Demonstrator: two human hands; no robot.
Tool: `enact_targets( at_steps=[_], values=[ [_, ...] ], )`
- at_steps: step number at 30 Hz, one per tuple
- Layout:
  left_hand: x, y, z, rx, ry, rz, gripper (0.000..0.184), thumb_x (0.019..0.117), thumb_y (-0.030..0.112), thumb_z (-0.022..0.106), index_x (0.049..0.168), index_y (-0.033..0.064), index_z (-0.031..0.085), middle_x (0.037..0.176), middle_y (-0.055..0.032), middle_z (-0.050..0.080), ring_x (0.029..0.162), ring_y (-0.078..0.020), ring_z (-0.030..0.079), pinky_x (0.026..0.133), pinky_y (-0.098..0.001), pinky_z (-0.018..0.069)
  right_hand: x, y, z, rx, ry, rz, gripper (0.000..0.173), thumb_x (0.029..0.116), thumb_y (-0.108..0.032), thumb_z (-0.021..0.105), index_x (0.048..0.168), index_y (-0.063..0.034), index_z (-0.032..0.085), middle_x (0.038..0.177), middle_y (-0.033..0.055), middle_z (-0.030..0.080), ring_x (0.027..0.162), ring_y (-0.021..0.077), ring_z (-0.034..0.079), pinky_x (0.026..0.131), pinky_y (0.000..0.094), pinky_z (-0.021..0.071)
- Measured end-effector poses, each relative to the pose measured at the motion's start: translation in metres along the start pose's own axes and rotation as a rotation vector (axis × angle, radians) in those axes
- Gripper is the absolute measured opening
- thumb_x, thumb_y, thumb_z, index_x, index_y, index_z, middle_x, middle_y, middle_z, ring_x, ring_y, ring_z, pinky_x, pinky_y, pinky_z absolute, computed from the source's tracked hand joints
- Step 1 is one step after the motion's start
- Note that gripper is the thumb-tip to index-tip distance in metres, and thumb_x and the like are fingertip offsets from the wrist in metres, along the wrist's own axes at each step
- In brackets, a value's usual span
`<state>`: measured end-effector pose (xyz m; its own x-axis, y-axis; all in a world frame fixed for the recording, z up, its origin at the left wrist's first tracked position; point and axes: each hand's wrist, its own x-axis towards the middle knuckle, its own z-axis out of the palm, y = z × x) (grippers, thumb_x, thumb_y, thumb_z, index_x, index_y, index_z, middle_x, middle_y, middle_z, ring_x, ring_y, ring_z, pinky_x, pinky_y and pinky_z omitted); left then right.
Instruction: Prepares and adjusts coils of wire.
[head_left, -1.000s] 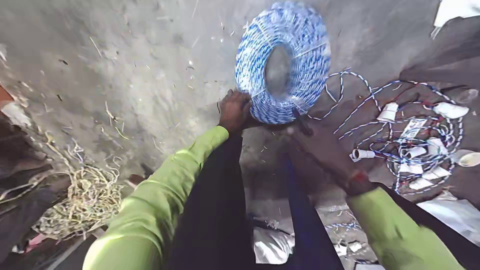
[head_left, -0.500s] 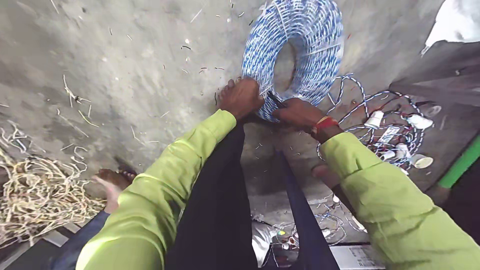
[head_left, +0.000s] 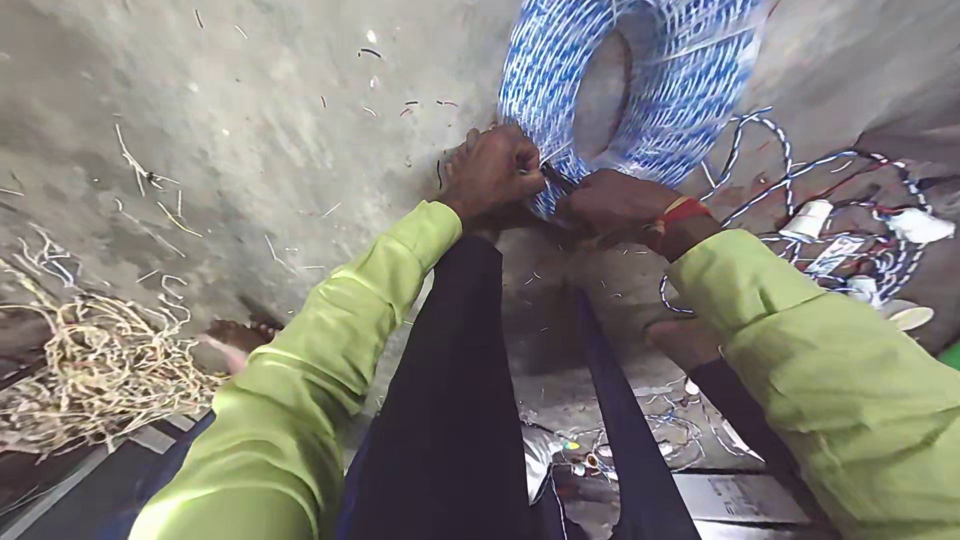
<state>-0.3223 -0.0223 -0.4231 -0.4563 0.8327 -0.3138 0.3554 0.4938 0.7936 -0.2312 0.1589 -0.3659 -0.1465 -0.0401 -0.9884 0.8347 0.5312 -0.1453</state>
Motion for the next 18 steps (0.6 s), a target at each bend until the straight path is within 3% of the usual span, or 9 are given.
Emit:
enact_targets(
  at_steps=[4,6,8,11,15,18],
  values=[
    [0.0,0.002,0.0,-0.028,-0.003,-0.022,0.022,0.0863,0.027,0.069,0.079,0.0067,0.071,0.082,-0.0093,0.065,0.081,-0.0215,0.063,0.074,-0.0411,0.0496,-0.008,0.004,0.005,0.212,-0.008,0.033,0.027,0.0949,-0.028,0.064,0.101,-0.0021,0.061,0.078,0.0102,0.06,0.065,0.0218,0.06,0.058,0.0425,0.054],
    [0.001,0.0,0.001,-0.022,-0.001,-0.028,0.022,0.0862,0.028,0.069,0.08,0.0077,0.072,0.082,-0.0084,0.065,0.08,-0.0207,0.063,0.074,-0.0406,0.0495,-0.005,0.006,0.006,0.212,0.004,0.023,0.03,0.095,-0.027,0.064,0.11,-0.0016,0.059,0.085,0.0131,0.064,0.071,0.0249,0.065,0.064,0.0463,0.0573],
    [0.001,-0.001,0.002,0.003,-0.001,-0.026,0.023,0.0864,0.031,0.069,0.079,0.0096,0.071,0.081,-0.0067,0.064,0.079,-0.0203,0.062,0.073,-0.042,0.0484,-0.001,0.004,0.008,0.121,0.045,0.011,0.031,0.0926,-0.03,0.064,0.105,-0.0018,0.061,0.085,0.0159,0.065,0.072,0.0292,0.066,0.064,0.0525,0.056],
    [0.0,0.001,0.0,0.01,-0.007,-0.042,0.022,0.0865,0.029,0.069,0.079,0.0083,0.07,0.081,-0.0072,0.064,0.077,-0.0211,0.062,0.073,-0.0436,0.0488,0.004,-0.002,0.008,0.029,0.078,-0.01,0.032,0.0938,-0.034,0.062,0.088,-0.0028,0.061,0.073,0.0135,0.059,0.062,0.0272,0.057,0.056,0.0504,0.047],
    [0.001,-0.001,0.001,-0.033,-0.003,-0.009,0.023,0.0866,0.028,0.072,0.082,0.0054,0.071,0.083,-0.0092,0.064,0.077,-0.0209,0.062,0.072,-0.0407,0.0499,-0.006,-0.008,0.009,-0.047,0.132,0.02,0.039,0.0994,-0.038,0.056,0.097,0.0,0.065,0.091,0.0205,0.065,0.082,0.0355,0.066,0.07,0.0593,0.0527],
    [-0.001,0.0,0.001,-0.027,-0.003,-0.012,0.023,0.0873,0.028,0.071,0.085,0.0049,0.073,0.085,-0.011,0.065,0.079,-0.0227,0.063,0.074,-0.0424,0.0499,-0.01,-0.006,0.023,-0.147,0.263,-0.038,0.045,0.1043,-0.034,0.05,0.086,0.0043,0.065,0.092,0.0254,0.066,0.091,0.0426,0.065,0.076,0.0631,0.0463]
  ],
)
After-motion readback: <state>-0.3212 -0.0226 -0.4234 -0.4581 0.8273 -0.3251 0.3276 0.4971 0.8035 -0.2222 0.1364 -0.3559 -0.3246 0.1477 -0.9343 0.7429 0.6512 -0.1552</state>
